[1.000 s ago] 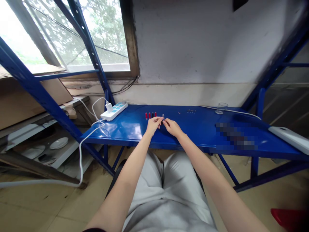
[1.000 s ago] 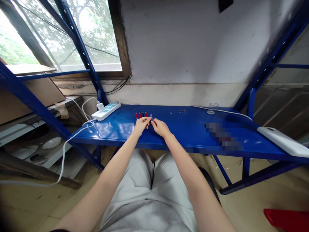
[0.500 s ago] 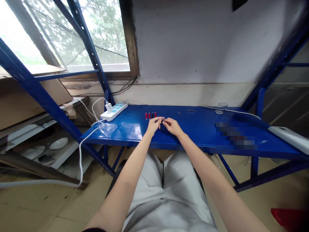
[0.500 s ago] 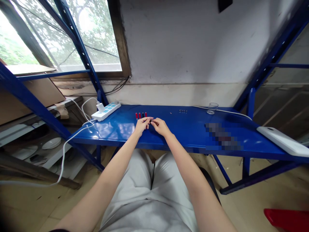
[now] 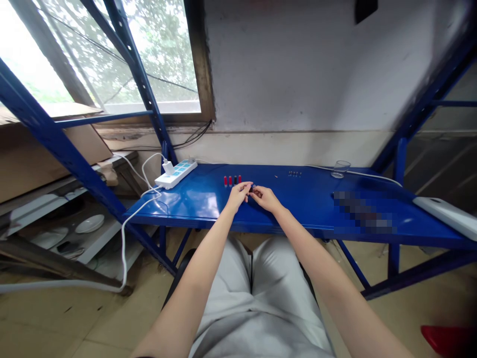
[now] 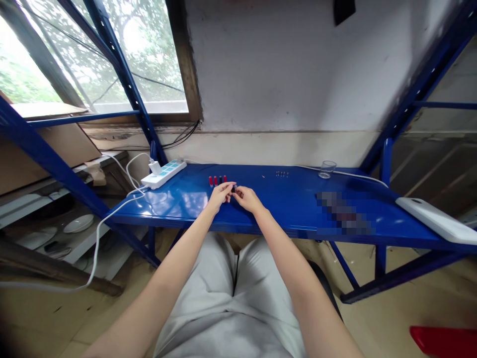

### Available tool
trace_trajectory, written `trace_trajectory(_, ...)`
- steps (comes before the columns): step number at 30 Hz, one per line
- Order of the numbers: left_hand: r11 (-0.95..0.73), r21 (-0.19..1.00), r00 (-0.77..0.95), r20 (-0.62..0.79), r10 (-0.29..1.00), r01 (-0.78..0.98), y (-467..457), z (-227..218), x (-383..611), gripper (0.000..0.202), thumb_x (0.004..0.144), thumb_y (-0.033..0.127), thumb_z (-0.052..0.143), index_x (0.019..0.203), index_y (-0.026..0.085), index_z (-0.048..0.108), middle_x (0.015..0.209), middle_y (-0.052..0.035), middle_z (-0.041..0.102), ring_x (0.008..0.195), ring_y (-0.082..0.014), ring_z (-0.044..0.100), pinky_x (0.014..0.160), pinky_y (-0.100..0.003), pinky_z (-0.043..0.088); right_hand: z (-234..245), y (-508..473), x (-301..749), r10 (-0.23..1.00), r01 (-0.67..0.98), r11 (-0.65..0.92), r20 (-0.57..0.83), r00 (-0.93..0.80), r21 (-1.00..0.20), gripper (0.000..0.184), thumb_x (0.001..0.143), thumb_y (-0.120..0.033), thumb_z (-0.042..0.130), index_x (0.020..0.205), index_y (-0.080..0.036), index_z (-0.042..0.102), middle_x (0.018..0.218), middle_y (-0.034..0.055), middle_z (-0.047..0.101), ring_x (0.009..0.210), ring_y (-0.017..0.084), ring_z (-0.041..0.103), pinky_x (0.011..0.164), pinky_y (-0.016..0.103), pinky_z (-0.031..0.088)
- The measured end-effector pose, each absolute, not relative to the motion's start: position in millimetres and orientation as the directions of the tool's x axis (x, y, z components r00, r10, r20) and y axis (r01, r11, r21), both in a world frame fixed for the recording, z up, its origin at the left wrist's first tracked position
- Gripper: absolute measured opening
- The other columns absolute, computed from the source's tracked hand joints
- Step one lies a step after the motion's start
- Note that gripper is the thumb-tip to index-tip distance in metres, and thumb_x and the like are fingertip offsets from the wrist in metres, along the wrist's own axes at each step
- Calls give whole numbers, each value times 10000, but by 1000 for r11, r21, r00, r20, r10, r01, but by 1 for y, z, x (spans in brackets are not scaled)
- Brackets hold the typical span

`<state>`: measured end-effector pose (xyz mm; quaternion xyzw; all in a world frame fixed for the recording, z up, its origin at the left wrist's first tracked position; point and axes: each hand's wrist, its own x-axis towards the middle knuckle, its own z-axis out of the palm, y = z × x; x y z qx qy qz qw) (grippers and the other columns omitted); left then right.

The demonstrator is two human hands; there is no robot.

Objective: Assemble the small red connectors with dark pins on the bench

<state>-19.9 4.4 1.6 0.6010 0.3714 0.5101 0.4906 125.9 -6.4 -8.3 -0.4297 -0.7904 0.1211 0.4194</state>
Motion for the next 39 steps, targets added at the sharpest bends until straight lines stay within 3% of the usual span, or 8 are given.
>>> trace_trajectory(5,-303,953,94,301,949,1,8,-3,-21,312,809,384,461,914,126,603,535,45,486,318,-29,394,361,-175,288,-8,1,129,818,637,523,545,-186,-567,226,767,-377,498,717,-169,570,624,18,573,561,125,502,542,230,361)
trace_trajectory(10,-297,953,-23,299,954,65,12,-7,-22,329,844,394,375,833,140,583,484,53,477,300,-41,379,353,-178,294,-4,30,153,907,667,265,414,72,-697,224,743,-363,513,726,-156,595,645,38,619,597,146,559,583,242,411)
trace_trajectory(14,-281,956,-12,283,959,89,11,-7,-22,322,842,395,378,810,145,579,484,50,486,307,-45,386,355,-180,300,-1,55,176,938,747,58,293,187,-662,174,738,-302,534,768,-148,609,700,60,648,666,155,586,617,236,422)
trace_trajectory(23,-281,953,14,282,959,113,8,-5,-21,334,836,400,378,762,144,581,476,44,489,312,-46,391,367,-179,301,-4,77,184,935,868,-80,265,236,-490,192,767,-294,538,876,-162,624,849,104,651,791,206,599,652,275,430)
trace_trajectory(31,-292,947,27,291,956,135,8,-7,-20,351,836,416,374,762,145,586,480,36,502,320,-51,406,378,-183,305,-3,77,185,922,857,-133,254,291,-499,225,777,-281,536,932,-146,627,890,126,649,817,218,608,671,282,441)
trace_trajectory(39,-293,946,37,291,956,141,6,-6,-21,345,835,413,382,752,146,585,479,35,501,324,-51,405,386,-183,314,0,79,188,937,844,-176,177,301,-507,214,768,-252,550,924,-135,637,772,111,650,725,192,618,652,271,457)
